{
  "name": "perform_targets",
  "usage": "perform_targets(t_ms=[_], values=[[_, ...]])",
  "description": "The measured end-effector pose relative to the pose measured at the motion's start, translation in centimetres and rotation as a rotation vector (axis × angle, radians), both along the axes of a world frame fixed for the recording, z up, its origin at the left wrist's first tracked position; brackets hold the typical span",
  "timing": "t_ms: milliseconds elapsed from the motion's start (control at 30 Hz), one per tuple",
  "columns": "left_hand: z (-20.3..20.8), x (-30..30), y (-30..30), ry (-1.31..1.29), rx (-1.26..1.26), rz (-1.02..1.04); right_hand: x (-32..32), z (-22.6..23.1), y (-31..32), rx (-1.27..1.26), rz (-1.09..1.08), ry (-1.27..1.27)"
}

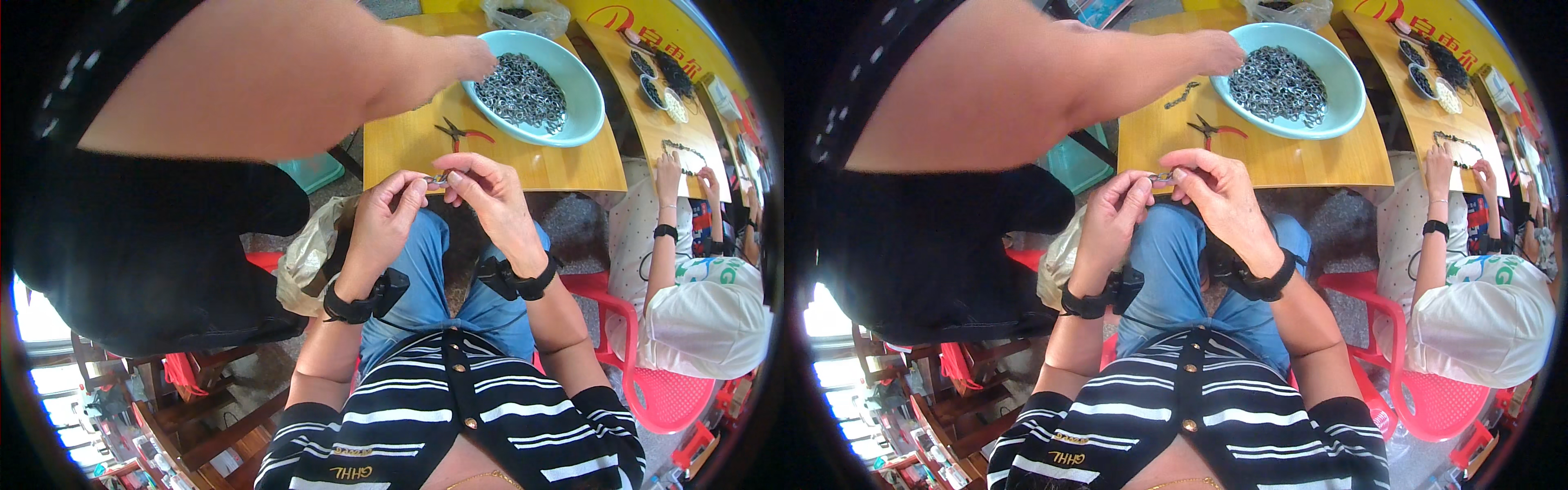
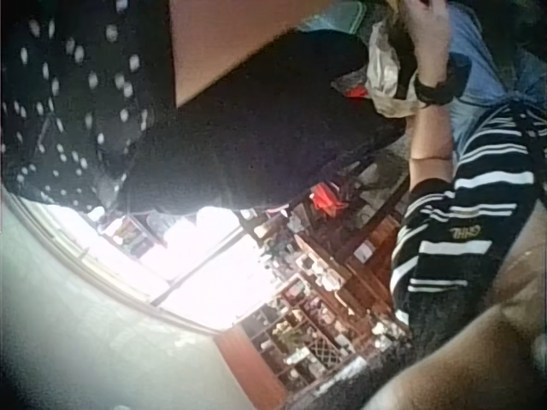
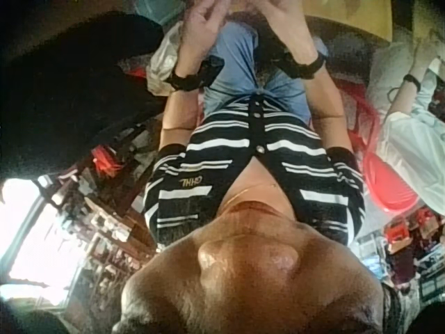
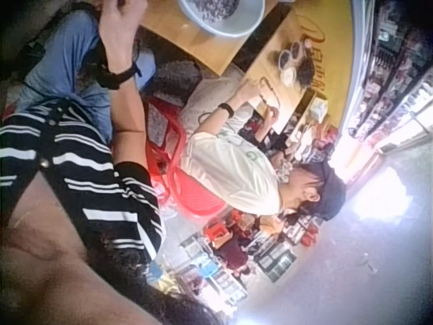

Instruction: Assembling small metal link components by hand and using pliers.

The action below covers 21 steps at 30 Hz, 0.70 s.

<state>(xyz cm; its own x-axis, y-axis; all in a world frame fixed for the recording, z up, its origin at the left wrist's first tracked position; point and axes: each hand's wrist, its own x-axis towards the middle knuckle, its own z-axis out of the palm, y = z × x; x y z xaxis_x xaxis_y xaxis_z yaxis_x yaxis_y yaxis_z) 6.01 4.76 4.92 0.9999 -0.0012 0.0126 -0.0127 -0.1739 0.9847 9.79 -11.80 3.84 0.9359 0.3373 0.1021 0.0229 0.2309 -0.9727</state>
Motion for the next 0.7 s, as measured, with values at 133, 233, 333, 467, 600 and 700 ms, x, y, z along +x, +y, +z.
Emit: perform_targets(t_ms=[133,233,333,467,600,700], values=[[0.12,0.04,-0.09,-0.043,0.068,-0.003,-0.18,0.01,0.09,-0.056,0.024,-0.019],[0.16,0.04,-0.02,-0.039,0.043,-0.020,-0.23,0.30,0.05,-0.146,-0.012,-0.042],[0.06,0.01,0.05,-0.040,0.069,0.012,-0.30,0.42,0.09,-0.170,-0.077,-0.030],[0.00,0.05,0.14,-0.113,0.152,0.009,-0.19,0.04,-0.16,-0.137,-0.094,-0.059],[-0.32,0.36,0.13,-0.141,0.178,0.015,-0.07,0.13,-0.47,-0.110,-0.063,-0.044],[-0.64,0.63,0.20,-0.197,0.158,0.048,0.14,0.50,-0.47,-0.080,-0.033,-0.022]])
